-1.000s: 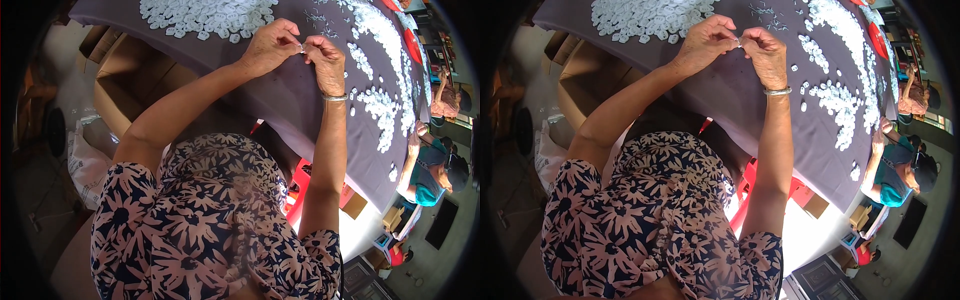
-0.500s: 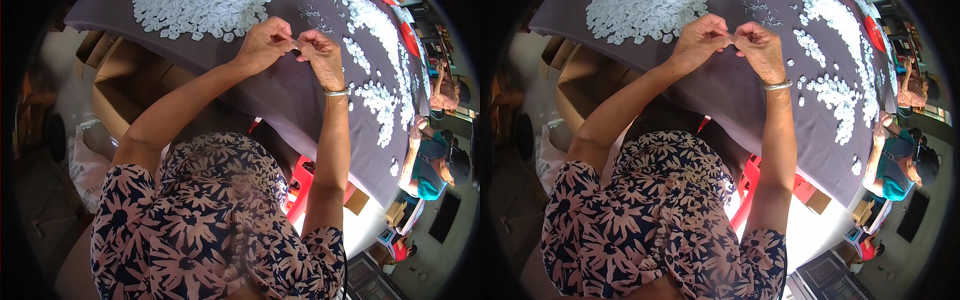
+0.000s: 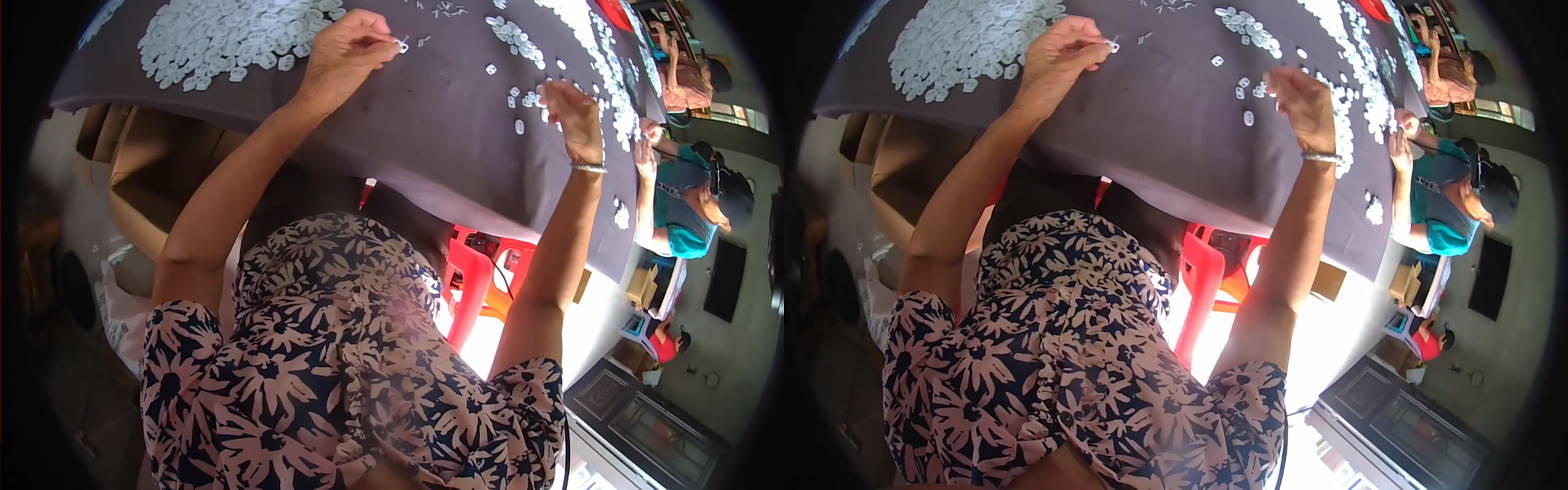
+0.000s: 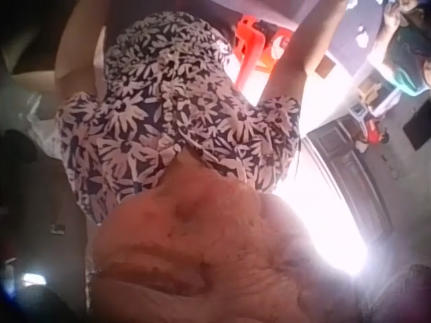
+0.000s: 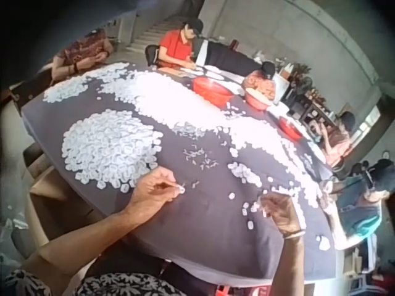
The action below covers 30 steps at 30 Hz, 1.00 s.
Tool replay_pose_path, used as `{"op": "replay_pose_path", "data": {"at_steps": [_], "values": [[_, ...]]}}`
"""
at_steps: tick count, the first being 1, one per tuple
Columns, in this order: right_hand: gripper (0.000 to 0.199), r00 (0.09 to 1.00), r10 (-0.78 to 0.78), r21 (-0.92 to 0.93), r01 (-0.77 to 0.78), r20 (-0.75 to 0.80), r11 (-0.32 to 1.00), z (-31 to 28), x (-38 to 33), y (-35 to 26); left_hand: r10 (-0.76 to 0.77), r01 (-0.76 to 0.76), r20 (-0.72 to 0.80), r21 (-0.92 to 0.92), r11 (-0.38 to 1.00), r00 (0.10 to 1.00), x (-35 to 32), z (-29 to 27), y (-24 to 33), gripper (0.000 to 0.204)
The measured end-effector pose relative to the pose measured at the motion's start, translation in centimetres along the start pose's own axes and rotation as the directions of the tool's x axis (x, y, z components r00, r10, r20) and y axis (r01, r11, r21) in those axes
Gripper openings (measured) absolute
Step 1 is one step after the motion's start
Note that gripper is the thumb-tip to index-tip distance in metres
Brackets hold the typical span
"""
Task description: The person sorts small white plastic parts by hand, inspecting them on a table.
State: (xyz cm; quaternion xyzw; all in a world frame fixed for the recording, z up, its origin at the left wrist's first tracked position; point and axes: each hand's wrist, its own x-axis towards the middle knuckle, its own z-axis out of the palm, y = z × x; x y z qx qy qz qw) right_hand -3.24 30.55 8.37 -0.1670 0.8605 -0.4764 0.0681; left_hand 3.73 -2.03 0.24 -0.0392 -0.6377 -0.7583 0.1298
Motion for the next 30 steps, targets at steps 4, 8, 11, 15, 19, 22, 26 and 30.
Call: {"op": "replay_pose_path", "data": {"at_steps": [4, 8, 11, 15, 19, 22, 26, 30], "values": [[0.013, 0.985, 0.159, -0.125, -0.151, 0.058, 0.981, -1.0, -2.4, 2.5, -0.013, 0.013, -0.016, -0.018, 1.0, 1.0, -0.2, -0.3, -0.2, 0.019], [0.012, 0.982, 0.191, -0.244, -0.187, -0.005, 0.952, 0.6, -3.9, 2.0, -0.045, 0.046, -0.021, 0.017, 0.999, 0.999, -0.2, 0.2, 0.0, 0.018], [0.012, 0.994, 0.109, -0.225, -0.113, -0.028, 0.968, 2.0, -3.9, 2.4, -0.023, 0.023, -0.031, -0.002, 1.0, 0.999, -0.2, 0.5, 0.2, 0.017], [0.012, 0.996, -0.01, -0.371, -0.024, -0.088, 0.929, 3.7, -4.2, 1.6, -0.021, 0.021, -0.032, 0.002, 1.0, 0.999, -0.3, 0.6, 0.4, 0.016], [0.012, 0.995, -0.045, -0.396, 0.007, -0.088, 0.918, 4.0, -4.4, 1.1, -0.006, 0.006, -0.018, -0.013, 1.0, 1.0, -0.2, 0.4, 0.2, 0.015], [0.011, 0.999, -0.014, -0.428, -0.003, -0.037, 0.904, 3.8, -4.3, 0.6, 0.001, -0.001, 0.008, 0.014, 1.0, 1.0, -0.2, 0.3, 0.2, 0.015], [0.01, 0.988, -0.148, -0.488, 0.151, 0.045, 0.86, 3.5, -3.9, 0.7, 0.004, -0.004, 0.002, 0.024, 1.0, 1.0, -0.2, 0.5, 0.3, 0.014], [0.006, 0.993, -0.109, -0.457, 0.082, -0.033, 0.885, 3.8, -3.8, 0.3, -0.007, 0.007, 0.018, 0.022, 1.0, 1.0, -0.2, 0.3, 0.1, 0.013]]}}
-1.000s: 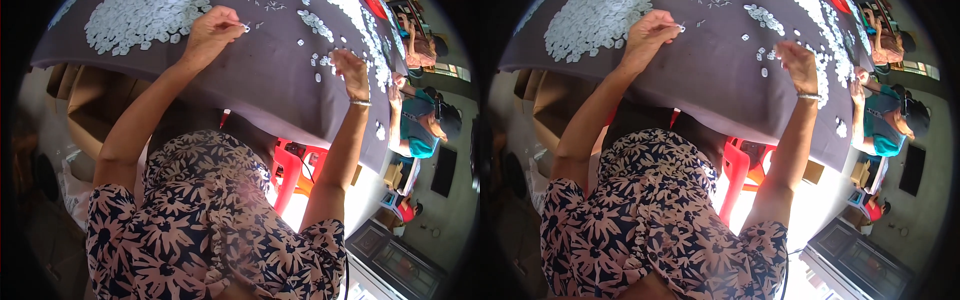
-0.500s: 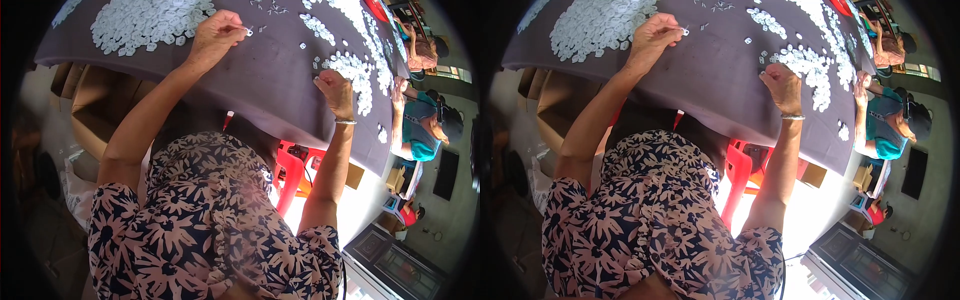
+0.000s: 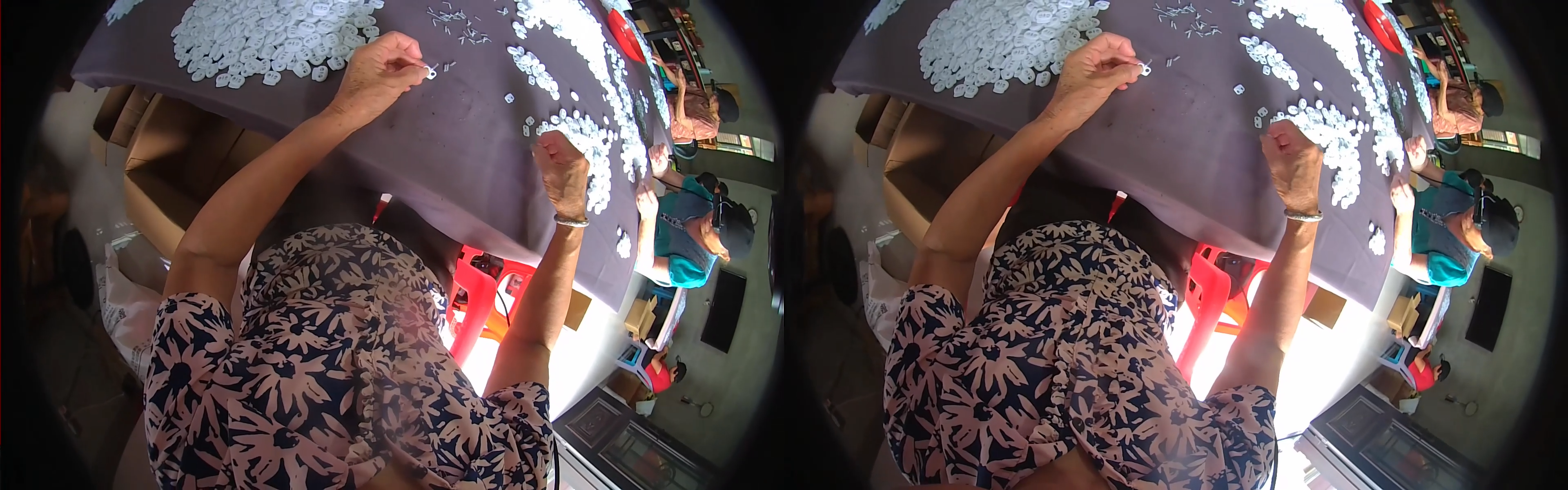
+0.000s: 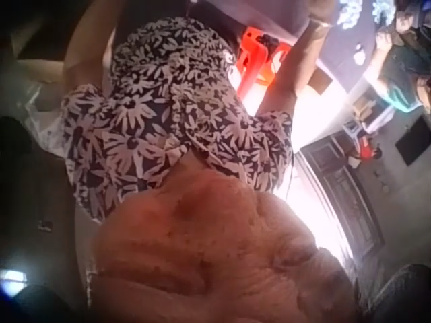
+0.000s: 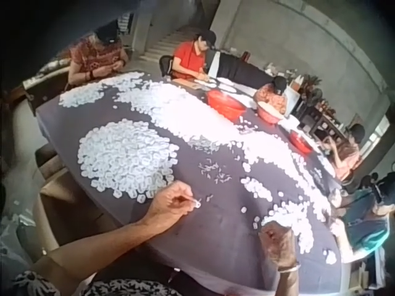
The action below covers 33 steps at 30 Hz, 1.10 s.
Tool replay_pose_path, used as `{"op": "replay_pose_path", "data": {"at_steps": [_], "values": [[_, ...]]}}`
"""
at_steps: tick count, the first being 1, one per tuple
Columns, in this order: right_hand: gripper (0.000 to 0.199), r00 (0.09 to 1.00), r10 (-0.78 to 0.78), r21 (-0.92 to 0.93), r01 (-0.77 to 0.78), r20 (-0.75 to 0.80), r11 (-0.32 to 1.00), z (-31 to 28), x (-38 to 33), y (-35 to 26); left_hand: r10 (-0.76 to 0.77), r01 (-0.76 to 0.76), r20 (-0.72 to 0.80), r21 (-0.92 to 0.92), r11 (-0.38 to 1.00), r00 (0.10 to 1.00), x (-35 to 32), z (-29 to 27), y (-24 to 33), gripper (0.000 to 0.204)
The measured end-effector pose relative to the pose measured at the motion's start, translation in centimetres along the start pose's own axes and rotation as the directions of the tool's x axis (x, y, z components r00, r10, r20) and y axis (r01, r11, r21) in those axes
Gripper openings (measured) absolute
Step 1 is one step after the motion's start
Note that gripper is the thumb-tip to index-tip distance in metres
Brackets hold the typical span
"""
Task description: The person sorts small white plastic parts by hand, inspecting them on a table.
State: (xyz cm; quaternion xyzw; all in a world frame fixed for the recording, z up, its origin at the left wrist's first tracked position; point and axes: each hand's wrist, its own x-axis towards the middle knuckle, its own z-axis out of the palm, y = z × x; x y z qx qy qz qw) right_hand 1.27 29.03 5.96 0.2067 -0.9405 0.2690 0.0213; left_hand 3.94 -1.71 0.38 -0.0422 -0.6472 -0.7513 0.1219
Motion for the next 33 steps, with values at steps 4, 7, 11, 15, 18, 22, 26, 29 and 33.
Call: {"op": "replay_pose_path", "data": {"at_steps": [4, 7, 11, 15, 18, 22, 26, 29, 33], "values": [[0.005, 0.975, 0.098, 0.479, 0.009, -0.198, 0.878, 2.5, 0.6, 0.1, -0.005, 0.005, 0.023, 0.0, 1.0, 1.0, -0.1, -0.2, 0.1, 0.012], [0.009, 0.967, 0.046, 0.43, 0.068, -0.25, 0.9, 3.6, 0.3, 0.0, 0.007, -0.007, 0.007, -0.005, 1.0, 1.0, -0.1, -0.1, -0.1, 0.013], [0.009, 0.971, 0.026, 0.161, 0.013, -0.237, 0.987, 3.1, -0.3, -0.4, 0.012, -0.014, -0.036, -0.036, 0.999, 0.999, 0.0, 0.2, -0.2, 0.018], [0.008, 0.99, -0.041, 0.006, 0.042, -0.134, 0.999, 1.6, 0.1, -1.6, 0.032, -0.032, -0.008, 0.004, 0.999, 0.999, 0.1, 0.1, -0.3, 0.019], [0.008, 0.996, -0.085, -0.095, 0.085, 0.001, 0.992, 0.9, 1.0, -2.2, 0.021, -0.02, -0.016, 0.014, 1.0, 1.0, 0.1, 0.0, -0.3, 0.019], [0.012, 0.997, 0.015, 0.482, 0.026, -0.081, 0.876, 2.9, 3.7, -5.9, -0.006, 0.006, -0.006, -0.013, 1.0, 1.0, 0.1, -0.1, -0.2, 0.019], [0.013, 0.999, 0.027, 0.761, 0.015, -0.042, 0.649, 6.3, 7.3, -8.7, -0.048, 0.048, -0.006, -0.028, 0.998, 0.999, 0.0, 0.0, 0.2, 0.018], [0.015, 0.998, -0.046, 0.826, 0.063, -0.044, 0.559, 7.9, 8.7, -9.4, -0.083, 0.082, -0.018, -0.047, 0.996, 0.996, -0.1, 0.1, 0.4, 0.018], [0.013, 0.998, -0.063, 0.83, 0.05, -0.018, 0.556, 9.1, 8.9, -9.5, -0.068, 0.063, -0.05, -0.092, 0.994, 0.996, -0.1, 0.2, 0.5, 0.023]]}}
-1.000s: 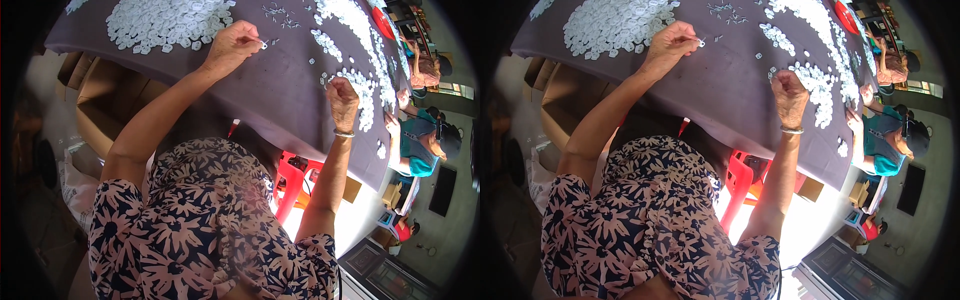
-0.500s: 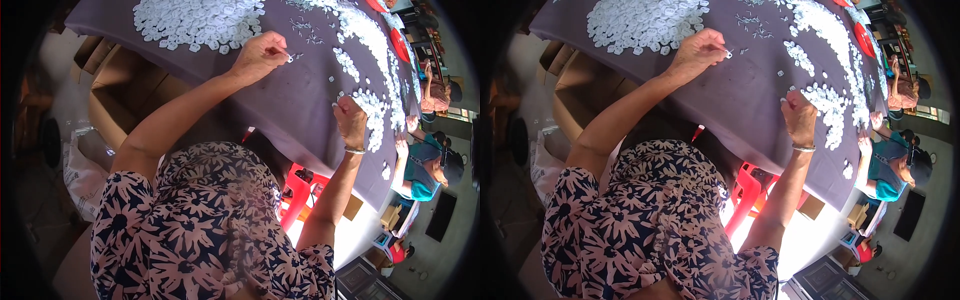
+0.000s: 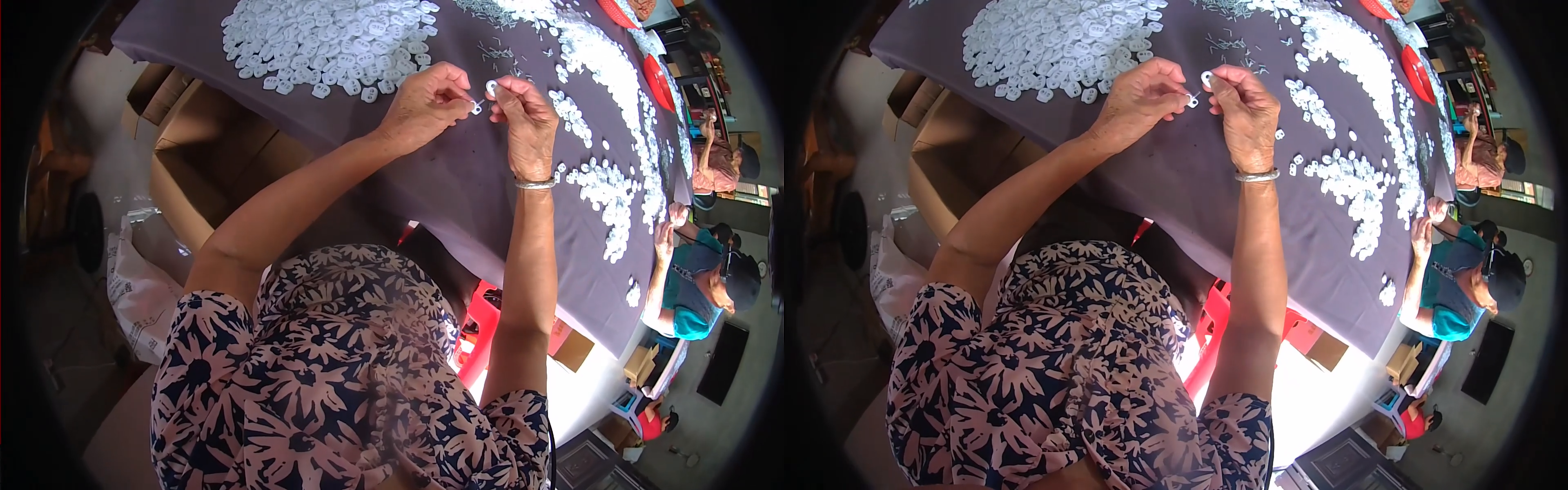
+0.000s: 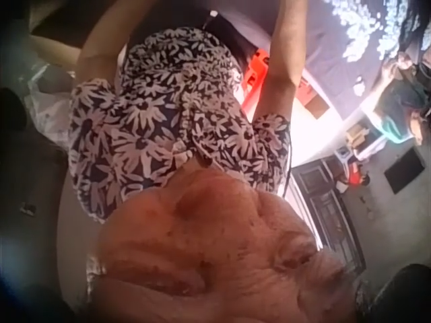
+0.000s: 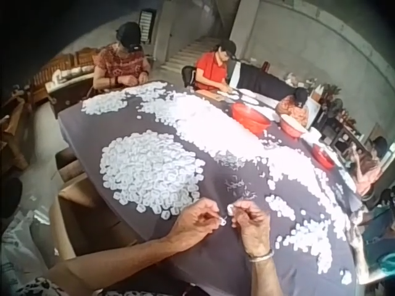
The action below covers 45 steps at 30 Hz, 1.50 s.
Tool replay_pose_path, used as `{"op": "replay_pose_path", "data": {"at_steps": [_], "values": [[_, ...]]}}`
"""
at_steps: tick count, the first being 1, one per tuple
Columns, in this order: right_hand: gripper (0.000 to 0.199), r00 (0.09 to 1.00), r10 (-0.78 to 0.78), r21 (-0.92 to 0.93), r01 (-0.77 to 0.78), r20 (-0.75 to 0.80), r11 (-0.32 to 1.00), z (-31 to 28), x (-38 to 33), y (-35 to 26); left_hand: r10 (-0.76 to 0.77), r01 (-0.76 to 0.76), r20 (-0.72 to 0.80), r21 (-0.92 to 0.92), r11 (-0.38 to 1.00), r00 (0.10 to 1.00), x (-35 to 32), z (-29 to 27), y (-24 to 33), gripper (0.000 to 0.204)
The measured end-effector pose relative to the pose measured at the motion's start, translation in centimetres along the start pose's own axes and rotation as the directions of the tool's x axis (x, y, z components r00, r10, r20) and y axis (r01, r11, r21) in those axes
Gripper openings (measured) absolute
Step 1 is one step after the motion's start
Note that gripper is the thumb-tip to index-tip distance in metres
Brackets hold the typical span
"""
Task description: The person sorts small white plastic parts by hand, inspecting them on a table.
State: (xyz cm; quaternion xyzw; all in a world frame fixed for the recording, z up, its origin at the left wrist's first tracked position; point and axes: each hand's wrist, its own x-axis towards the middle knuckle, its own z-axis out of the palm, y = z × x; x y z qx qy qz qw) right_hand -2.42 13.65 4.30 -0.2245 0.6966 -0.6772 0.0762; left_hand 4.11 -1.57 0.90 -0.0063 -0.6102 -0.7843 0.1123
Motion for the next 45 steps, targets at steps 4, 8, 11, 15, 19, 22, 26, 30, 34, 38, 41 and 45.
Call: {"op": "replay_pose_path", "data": {"at_steps": [4, 8, 11, 15, 19, 22, 26, 30, 34, 38, 41, 45], "values": [[0.013, 1.0, -0.012, -0.001, 0.012, -0.003, 1.0, 0.1, -0.3, 0.4, 0.003, -0.003, -0.001, 0.0, 1.0, 1.0, 0.0, -0.1, 0.1, 0.023], [0.013, 0.999, -0.036, -0.004, 0.036, 0.014, 0.999, 0.1, -0.3, 0.6, -0.006, 0.004, 0.039, 0.054, 0.999, 0.999, 0.0, -0.3, 0.1, 0.021], [0.013, 0.999, -0.044, -0.001, 0.044, 0.021, 0.999, 0.1, -0.4, 0.6, -0.002, -0.001, 0.038, 0.068, 0.998, 0.999, 0.0, -0.3, 0.0, 0.021], [0.012, 0.999, -0.04, -0.064, 0.041, 0.02, 0.997, 0.2, -0.4, 0.6, 0.001, -0.003, 0.033, 0.079, 0.997, 0.999, 0.0, -0.2, 0.1, 0.022], [0.012, 0.998, -0.062, -0.071, 0.063, 0.017, 0.996, 0.2, -0.5, 0.5, 0.004, -0.007, 0.037, 0.089, 0.996, 0.999, -0.1, -0.3, 0.1, 0.022], [0.012, 0.998, -0.064, -0.096, 0.065, 0.021, 0.993, 0.2, -0.5, 0.5, 0.001, -0.005, 0.03, 0.123, 0.992, 1.0, 0.0, -0.3, -0.1, 0.022], [0.011, 0.996, -0.079, -0.104, 0.082, 0.027, 0.991, 0.2, -0.6, 0.4, -0.013, 0.011, 0.023, 0.11, 0.994, 1.0, -0.1, -0.2, 0.1, 0.022], [0.012, 0.996, -0.081, -0.13, 0.084, 0.025, 0.988, 0.3, -0.7, 0.4, -0.007, 0.005, 0.013, 0.117, 0.993, 1.0, -0.1, -0.2, 0.3, 0.022], [0.011, 0.994, -0.093, -0.16, 0.101, 0.057, 0.982, 0.5, -0.9, 0.5, 0.016, -0.018, 0.017, 0.09, 0.996, 1.0, 0.0, -0.3, 0.0, 0.023], [0.009, 0.991, -0.086, -0.144, 0.101, 0.101, 0.984, 0.5, -0.8, 0.9, 0.038, -0.039, 0.015, 0.097, 0.995, 0.999, 0.0, -0.3, -0.3, 0.023], [0.01, 0.991, -0.08, -0.135, 0.094, 0.111, 0.986, 0.4, -0.9, 1.2, 0.017, -0.017, 0.003, 0.092, 0.996, 1.0, -0.1, -0.3, 0.0, 0.023], [0.014, 0.982, -0.133, -0.084, 0.145, 0.136, 0.986, 0.4, -1.1, 1.3, -0.007, 0.008, -0.006, 0.073, 0.997, 1.0, -0.2, -0.3, 0.2, 0.023]]}}
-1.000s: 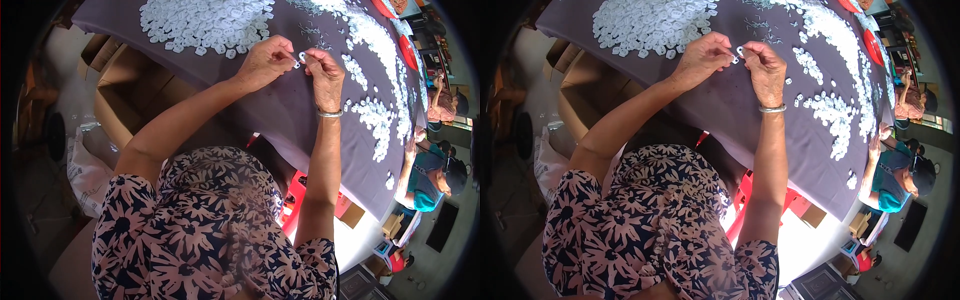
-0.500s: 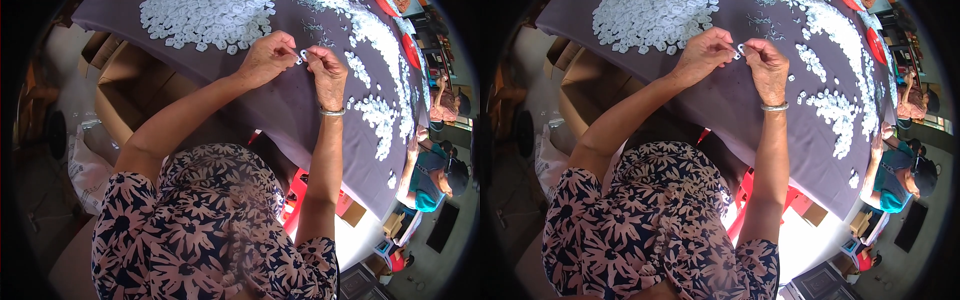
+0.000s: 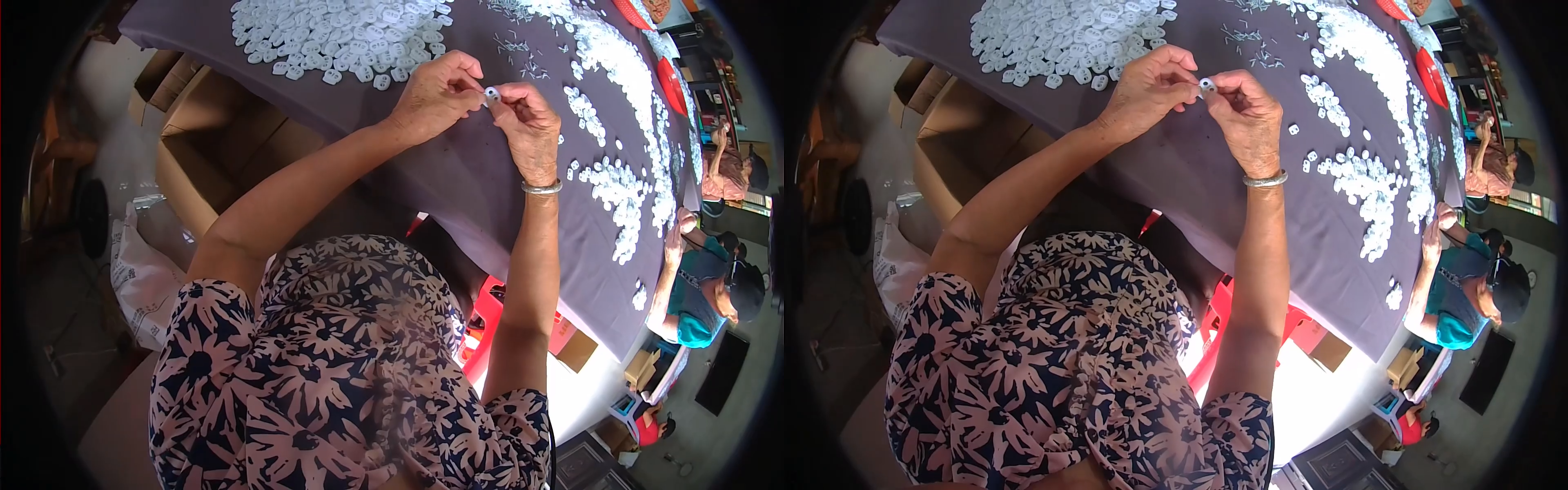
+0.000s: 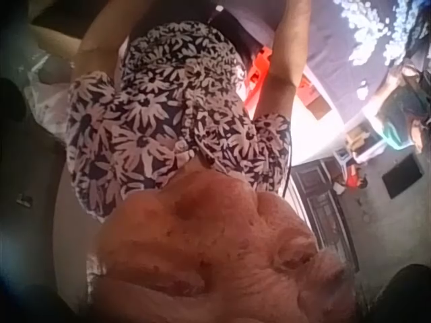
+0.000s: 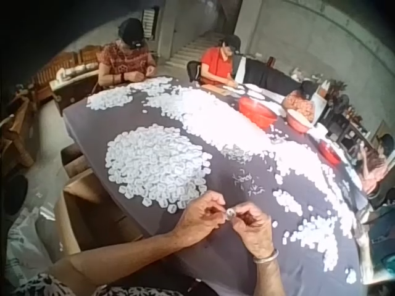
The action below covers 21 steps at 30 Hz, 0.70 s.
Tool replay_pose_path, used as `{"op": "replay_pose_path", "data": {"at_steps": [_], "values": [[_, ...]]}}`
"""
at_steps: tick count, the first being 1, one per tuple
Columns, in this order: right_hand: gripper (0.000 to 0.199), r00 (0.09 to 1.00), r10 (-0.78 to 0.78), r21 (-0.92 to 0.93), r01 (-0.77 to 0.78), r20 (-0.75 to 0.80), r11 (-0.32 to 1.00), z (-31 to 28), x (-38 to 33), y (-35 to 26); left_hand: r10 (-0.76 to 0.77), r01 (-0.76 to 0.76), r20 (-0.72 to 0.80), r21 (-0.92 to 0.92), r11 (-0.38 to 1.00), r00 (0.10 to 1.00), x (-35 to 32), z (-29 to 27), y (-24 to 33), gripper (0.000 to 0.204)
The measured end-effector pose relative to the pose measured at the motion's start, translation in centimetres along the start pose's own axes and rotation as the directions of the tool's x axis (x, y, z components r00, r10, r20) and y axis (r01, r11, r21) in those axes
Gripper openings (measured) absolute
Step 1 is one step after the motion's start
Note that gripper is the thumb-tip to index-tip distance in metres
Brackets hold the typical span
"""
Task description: The person sorts small white plastic parts by hand, inspecting them on a table.
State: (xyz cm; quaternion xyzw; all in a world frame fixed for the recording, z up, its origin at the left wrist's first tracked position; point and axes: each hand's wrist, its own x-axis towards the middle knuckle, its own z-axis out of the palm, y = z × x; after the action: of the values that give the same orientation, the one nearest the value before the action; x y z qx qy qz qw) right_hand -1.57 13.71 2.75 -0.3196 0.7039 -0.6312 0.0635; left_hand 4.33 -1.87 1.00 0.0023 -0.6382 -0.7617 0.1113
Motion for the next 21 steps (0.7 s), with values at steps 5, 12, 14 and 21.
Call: {"op": "replay_pose_path", "data": {"at_steps": [5, 12, 14, 21], "values": [[0.022, 1.0, 0.003, -0.118, 0.0, 0.023, 0.993, 0.1, -0.4, 0.2, -0.015, 0.015, 0.005, 0.065, 0.998, 1.0, 0.0, -0.1, 0.3, 0.022], [0.021, 0.997, -0.074, -0.243, 0.077, 0.022, 0.967, 0.0, -0.5, 0.0, 0.006, -0.011, 0.097, 0.05, 0.999, 0.995, 0.3, -0.7, 0.1, 0.022], [0.021, 0.995, -0.095, -0.269, 0.092, 0.003, 0.959, 0.3, -0.6, -0.5, -0.026, 0.02, 0.125, 0.048, 0.999, 0.992, 0.2, -0.8, 0.6, 0.023], [0.026, 0.983, -0.185, -0.363, 0.18, 0.021, 0.914, 0.5, -0.5, -1.2, -0.003, -0.01, 0.168, 0.079, 0.997, 0.986, 0.6, -0.8, 0.3, 0.021]]}}
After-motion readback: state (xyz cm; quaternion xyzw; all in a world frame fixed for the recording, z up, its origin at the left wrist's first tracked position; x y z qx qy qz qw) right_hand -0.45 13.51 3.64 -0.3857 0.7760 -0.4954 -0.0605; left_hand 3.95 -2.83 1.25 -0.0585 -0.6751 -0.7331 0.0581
